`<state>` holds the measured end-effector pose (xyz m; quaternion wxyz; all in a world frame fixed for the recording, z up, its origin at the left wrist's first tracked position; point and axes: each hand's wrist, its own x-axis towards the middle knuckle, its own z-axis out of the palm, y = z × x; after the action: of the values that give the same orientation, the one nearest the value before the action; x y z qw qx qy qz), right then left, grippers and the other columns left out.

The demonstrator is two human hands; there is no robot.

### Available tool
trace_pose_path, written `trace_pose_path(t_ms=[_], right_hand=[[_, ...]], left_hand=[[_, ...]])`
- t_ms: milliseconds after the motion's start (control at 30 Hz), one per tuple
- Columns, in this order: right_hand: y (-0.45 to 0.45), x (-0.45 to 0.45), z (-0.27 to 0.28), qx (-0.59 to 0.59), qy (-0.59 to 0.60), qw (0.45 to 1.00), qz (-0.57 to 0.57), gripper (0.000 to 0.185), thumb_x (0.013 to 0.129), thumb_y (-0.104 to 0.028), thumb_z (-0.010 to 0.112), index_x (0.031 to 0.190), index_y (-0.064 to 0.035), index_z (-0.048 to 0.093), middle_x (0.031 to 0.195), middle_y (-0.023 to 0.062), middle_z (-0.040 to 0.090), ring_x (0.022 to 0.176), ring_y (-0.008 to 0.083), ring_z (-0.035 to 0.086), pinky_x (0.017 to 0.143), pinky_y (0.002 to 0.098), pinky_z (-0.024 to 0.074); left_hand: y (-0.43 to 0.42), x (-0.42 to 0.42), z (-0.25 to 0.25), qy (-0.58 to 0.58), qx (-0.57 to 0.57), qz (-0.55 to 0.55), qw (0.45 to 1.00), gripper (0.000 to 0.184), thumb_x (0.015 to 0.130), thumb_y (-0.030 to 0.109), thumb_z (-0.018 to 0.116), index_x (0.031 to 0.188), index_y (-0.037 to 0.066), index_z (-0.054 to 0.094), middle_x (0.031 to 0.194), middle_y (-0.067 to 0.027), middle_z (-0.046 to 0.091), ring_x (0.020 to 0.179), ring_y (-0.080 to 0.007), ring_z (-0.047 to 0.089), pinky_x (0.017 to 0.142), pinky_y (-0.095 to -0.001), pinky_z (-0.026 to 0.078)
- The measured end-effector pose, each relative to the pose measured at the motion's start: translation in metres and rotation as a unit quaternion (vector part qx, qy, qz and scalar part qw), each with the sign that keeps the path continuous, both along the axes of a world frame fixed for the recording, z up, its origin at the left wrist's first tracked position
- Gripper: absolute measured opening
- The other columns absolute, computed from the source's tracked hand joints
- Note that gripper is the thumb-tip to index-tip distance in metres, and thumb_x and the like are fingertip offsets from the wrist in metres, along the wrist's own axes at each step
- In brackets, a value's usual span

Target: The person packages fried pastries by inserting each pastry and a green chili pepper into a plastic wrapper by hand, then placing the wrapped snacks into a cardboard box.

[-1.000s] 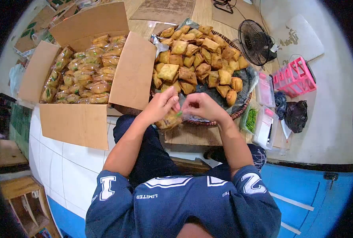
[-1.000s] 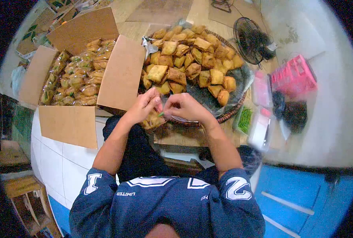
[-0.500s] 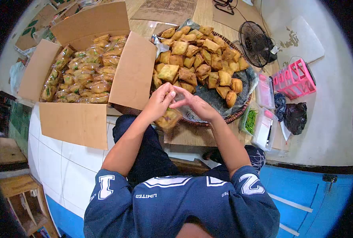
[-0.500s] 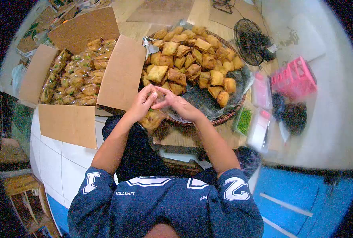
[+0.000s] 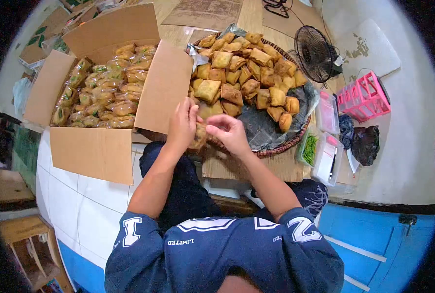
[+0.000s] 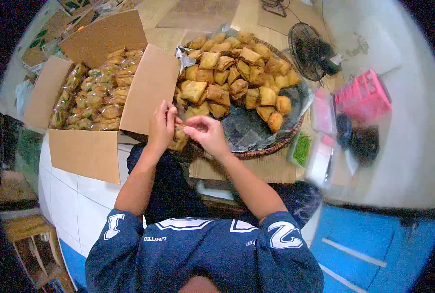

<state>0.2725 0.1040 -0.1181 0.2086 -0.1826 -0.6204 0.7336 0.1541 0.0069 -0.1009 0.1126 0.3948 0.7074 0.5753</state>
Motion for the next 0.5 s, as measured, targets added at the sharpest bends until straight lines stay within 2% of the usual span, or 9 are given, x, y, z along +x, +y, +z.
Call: trace_pose_path(t_ms=[67,100,200,267,333,367,467,500], right_hand=[[-0.01,-0.005,-0.007,0.038,-0.002,0.999,-0.014,0.011,0.075,-0.006,0.068,0.083,0.0001,0.064,0.083,0.0026,0.059,0.077,0.0093,0.055,0.066,0.0204,0.0436],[-0.019,-0.007,-0.003,0.042,0.021,0.998,-0.033,0.005,0.077,-0.003,0.064,0.08,0.0004,0.066,0.082,0.0031,0.059,0.074,0.0085,0.055,0.063,0.0191,0.0416],[-0.042,-0.009,-0.005,0.094,0.028,0.994,-0.054,0.005,0.077,-0.002,0.063,0.081,0.0004,0.065,0.083,0.0033,0.06,0.073,0.0084,0.054,0.063,0.0194,0.0427],[-0.062,-0.005,-0.005,0.074,0.059,0.995,-0.044,0.005,0.078,-0.002,0.062,0.082,0.001,0.064,0.087,0.0037,0.057,0.075,0.0086,0.054,0.064,0.019,0.0444],[-0.076,0.002,-0.002,0.009,0.084,0.996,-0.039,0.003,0.081,-0.003,0.06,0.081,0.0007,0.06,0.092,0.0056,0.052,0.077,0.0101,0.053,0.065,0.0216,0.0476],[-0.082,0.005,0.001,-0.026,0.097,0.995,-0.027,0.006,0.083,-0.003,0.058,0.079,0.0006,0.055,0.093,0.0061,0.049,0.075,0.0103,0.052,0.063,0.0233,0.05],[-0.093,0.013,-0.01,-0.059,0.095,0.994,-0.012,0.007,0.084,-0.004,0.056,0.08,0.0002,0.053,0.093,0.0063,0.048,0.073,0.0097,0.051,0.062,0.0239,0.0505],[-0.099,0.014,-0.01,-0.081,0.096,0.992,-0.018,0.01,0.087,-0.009,0.053,0.08,-0.0018,0.051,0.091,0.0051,0.049,0.071,0.0095,0.051,0.061,0.0248,0.0505]], left_hand=[[-0.012,0.0,0.012,0.113,-0.016,0.056,0.992,0.014,0.091,0.009,0.043,0.08,-0.001,0.042,0.072,-0.0145,0.047,0.055,-0.0251,0.055,0.054,-0.0367,0.043],[-0.017,-0.003,0.011,0.214,-0.023,0.093,0.972,0.012,0.089,0.006,0.044,0.08,-0.001,0.042,0.072,-0.0161,0.046,0.064,-0.0321,0.052,0.059,-0.0417,0.041],[-0.048,0.006,0.013,0.17,-0.023,0.122,0.978,0.01,0.087,0.004,0.045,0.08,-0.001,0.043,0.073,-0.0167,0.046,0.07,-0.0356,0.048,0.062,-0.0443,0.039],[-0.069,0.014,0.009,0.154,-0.041,0.153,0.975,0.009,0.087,0.004,0.046,0.08,-0.001,0.043,0.076,-0.0161,0.048,0.071,-0.0331,0.049,0.063,-0.0419,0.04],[-0.086,0.025,0.013,0.241,0.024,0.184,0.953,0.008,0.086,0.003,0.047,0.08,-0.001,0.044,0.08,-0.0153,0.049,0.073,-0.0305,0.05,0.065,-0.0383,0.041],[-0.093,0.032,0.018,0.202,0.004,0.179,0.963,0.007,0.083,0.001,0.048,0.078,-0.001,0.045,0.086,-0.0159,0.049,0.081,-0.029,0.05,0.07,-0.036,0.042],[-0.103,0.043,0.026,0.23,-0.038,0.222,0.947,0.006,0.081,0.001,0.049,0.077,-0.002,0.046,0.092,-0.0172,0.048,0.087,-0.0295,0.048,0.072,-0.0365,0.041],[-0.106,0.045,0.026,0.209,-0.045,0.22,0.952,0.005,0.078,0.001,0.051,0.076,-0.002,0.047,0.096,-0.0181,0.047,0.093,-0.0304,0.046,0.075,-0.0371,0.04]])
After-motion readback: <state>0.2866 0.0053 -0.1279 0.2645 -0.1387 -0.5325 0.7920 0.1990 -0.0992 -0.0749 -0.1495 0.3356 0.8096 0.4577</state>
